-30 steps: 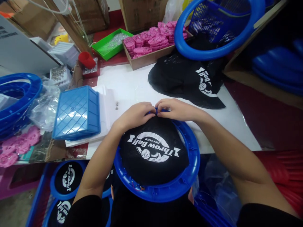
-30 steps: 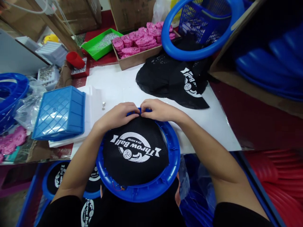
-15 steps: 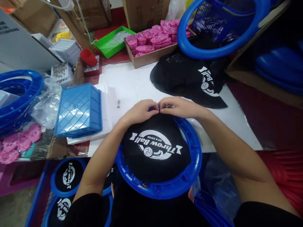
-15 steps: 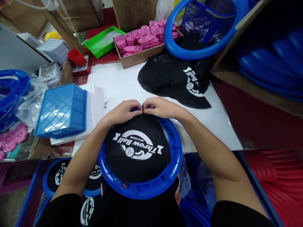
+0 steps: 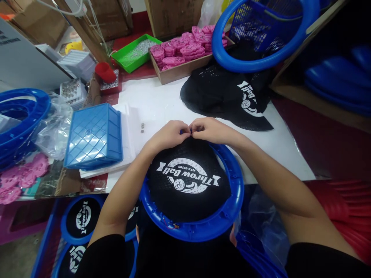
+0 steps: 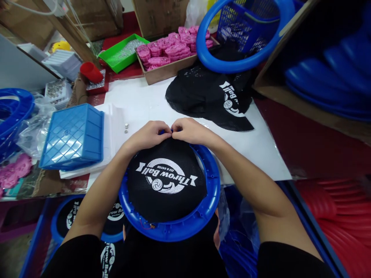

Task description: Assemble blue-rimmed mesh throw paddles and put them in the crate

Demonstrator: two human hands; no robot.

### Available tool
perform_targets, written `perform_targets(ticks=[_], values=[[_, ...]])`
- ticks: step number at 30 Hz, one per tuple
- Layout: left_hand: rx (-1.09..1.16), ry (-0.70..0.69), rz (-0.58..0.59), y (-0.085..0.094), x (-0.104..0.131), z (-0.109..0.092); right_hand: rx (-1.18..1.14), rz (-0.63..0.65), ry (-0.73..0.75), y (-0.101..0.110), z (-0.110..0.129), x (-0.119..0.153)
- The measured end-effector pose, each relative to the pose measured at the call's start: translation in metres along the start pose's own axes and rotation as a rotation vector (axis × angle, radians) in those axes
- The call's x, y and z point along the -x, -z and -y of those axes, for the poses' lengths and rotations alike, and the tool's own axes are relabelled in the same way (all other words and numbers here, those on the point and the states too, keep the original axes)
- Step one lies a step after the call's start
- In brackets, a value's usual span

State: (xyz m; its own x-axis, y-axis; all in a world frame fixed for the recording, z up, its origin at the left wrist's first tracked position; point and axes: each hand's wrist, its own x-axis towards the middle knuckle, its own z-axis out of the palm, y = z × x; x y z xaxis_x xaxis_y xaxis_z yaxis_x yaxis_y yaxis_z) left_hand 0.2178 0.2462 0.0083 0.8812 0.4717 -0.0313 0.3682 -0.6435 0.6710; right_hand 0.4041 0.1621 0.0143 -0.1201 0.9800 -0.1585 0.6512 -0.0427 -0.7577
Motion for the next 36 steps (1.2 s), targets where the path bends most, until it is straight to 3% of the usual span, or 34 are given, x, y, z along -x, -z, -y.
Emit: perform_targets(ticks=[6, 13, 17, 23, 27, 31, 36], values=[[-0.043, -0.04, 0.035, 0.001, -0.004, 0.003, -0.079, 0.097, 0.007, 0.007, -0.006, -0.002], [-0.03, -0.148, -0.014, 0.004, 0.008, 0.007, 0.036, 0.071, 0.02, 0.007, -0.002, 0.002], [-0.063, -0.148, 0.096, 0.012, 0.023, 0.002, 0.071, 0.129, 0.071, 0.018, -0.005, 0.01], [-0.308, -0.064, 0.121, 0.02, 0.04, -0.006, 0.169, 0.274, 0.18, 0.038, -0.019, 0.017], [-0.303, 0.037, 0.246, 0.029, 0.05, -0.004, 0.244, 0.141, 0.221, 0.023, -0.015, 0.013], [-0.364, 0.178, 0.187, 0.039, 0.058, -0.003, 0.341, -0.057, 0.315, -0.003, -0.002, 0.007], [-0.43, 0.144, 0.117, 0.036, 0.052, -0.013, 0.314, -0.014, 0.461, -0.002, 0.0, 0.012]])
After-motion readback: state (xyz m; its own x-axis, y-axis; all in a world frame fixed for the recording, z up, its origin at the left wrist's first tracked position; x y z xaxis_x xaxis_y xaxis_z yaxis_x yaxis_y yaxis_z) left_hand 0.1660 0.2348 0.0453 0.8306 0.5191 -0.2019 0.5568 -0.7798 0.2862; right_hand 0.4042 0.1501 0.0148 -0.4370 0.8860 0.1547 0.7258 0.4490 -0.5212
